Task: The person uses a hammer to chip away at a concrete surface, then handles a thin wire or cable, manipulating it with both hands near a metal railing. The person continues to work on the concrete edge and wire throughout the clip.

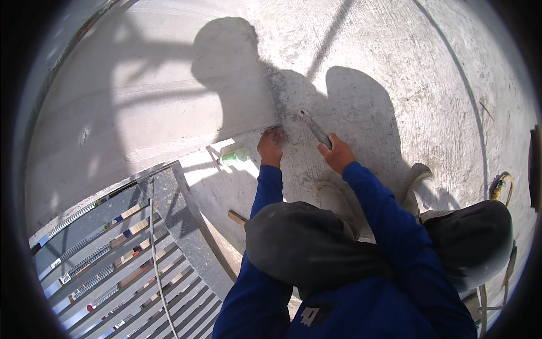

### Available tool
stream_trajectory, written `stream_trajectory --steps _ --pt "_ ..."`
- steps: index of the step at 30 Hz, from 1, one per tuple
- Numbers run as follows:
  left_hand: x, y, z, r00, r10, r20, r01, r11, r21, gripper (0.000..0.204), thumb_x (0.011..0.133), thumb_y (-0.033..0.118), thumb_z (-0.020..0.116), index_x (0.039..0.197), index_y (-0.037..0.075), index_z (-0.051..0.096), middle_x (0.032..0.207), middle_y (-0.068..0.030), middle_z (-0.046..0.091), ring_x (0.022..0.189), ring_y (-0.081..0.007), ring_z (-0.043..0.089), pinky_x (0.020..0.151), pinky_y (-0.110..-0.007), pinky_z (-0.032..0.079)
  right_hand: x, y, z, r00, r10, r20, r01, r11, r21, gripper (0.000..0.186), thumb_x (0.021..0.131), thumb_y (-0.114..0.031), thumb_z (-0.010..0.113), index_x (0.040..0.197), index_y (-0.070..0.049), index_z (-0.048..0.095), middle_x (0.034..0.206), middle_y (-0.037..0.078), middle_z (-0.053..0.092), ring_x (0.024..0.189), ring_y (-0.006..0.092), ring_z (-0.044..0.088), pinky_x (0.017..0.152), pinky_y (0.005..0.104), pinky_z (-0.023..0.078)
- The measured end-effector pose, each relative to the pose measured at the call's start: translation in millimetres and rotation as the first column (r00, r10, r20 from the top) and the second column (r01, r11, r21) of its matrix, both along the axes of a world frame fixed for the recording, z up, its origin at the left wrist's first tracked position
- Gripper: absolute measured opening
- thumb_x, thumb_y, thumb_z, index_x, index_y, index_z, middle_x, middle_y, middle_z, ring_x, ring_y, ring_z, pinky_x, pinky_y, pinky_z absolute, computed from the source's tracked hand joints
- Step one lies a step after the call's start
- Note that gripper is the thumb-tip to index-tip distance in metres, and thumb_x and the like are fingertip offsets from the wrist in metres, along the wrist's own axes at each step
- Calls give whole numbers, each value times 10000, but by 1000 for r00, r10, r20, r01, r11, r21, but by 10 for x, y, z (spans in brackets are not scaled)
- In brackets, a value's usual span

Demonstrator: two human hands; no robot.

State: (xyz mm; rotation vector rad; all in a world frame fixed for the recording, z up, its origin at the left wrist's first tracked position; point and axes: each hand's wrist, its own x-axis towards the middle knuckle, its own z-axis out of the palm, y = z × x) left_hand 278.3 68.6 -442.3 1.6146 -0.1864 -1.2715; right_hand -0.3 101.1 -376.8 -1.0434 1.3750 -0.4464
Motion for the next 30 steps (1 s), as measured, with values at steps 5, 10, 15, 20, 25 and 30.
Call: stream_trajectory --steps 5,10,15,20,25,30 --pt "-261 -107 56 976 189 -105 -176 977 121 363 954 68 436 1291 -65 431 1260 -190 529 1142 -309 546 938 -385 519 -72 36 -191 996 -86 9 86 996 6 470 914 -375 576 1106 51 528 856 246 622 768 342 621 720 416 466" --pt "-224 17 11 968 -187 168 170 979 108 355 964 50 447 1277 -116 435 1285 -199 529 1187 -278 544 959 -335 514 -26 13 -157 994 -110 29 111 993 -32 473 913 -392 578 1089 44 529 846 246 617 753 344 617 712 417 464" --pt "-423 47 134 782 -463 417 409 886 218 316 942 15 511 1200 -165 486 1241 -199 576 1145 -246 587 941 -289 520 -71 15 -190 995 -92 39 92 996 -11 453 909 -394 583 1040 37 525 845 252 613 768 353 621 717 420 463" --pt "-309 36 103 877 371 -305 -360 928 96 309 925 37 558 1155 -166 525 1171 -199 620 1080 -268 625 942 -307 518 -25 8 -54 995 -78 54 77 997 23 446 904 -392 586 1035 29 524 846 252 612 766 362 617 719 429 461" --pt "-218 91 108 992 -118 43 116 992 47 307 891 10 537 1170 -117 508 1119 -190 614 1031 -325 624 934 -397 524 23 61 -140 996 -67 54 68 998 -14 446 905 -390 579 1062 25 530 859 254 612 779 361 617 726 429 459" --pt "-187 25 359 986 -165 30 161 983 92 199 848 7 572 1036 -54 545 1009 -157 639 920 -286 644 857 -417 544 28 48 -133 999 -32 36 33 999 -32 470 904 -399 581 1103 23 533 918 275 626 849 378 636 750 438 469"
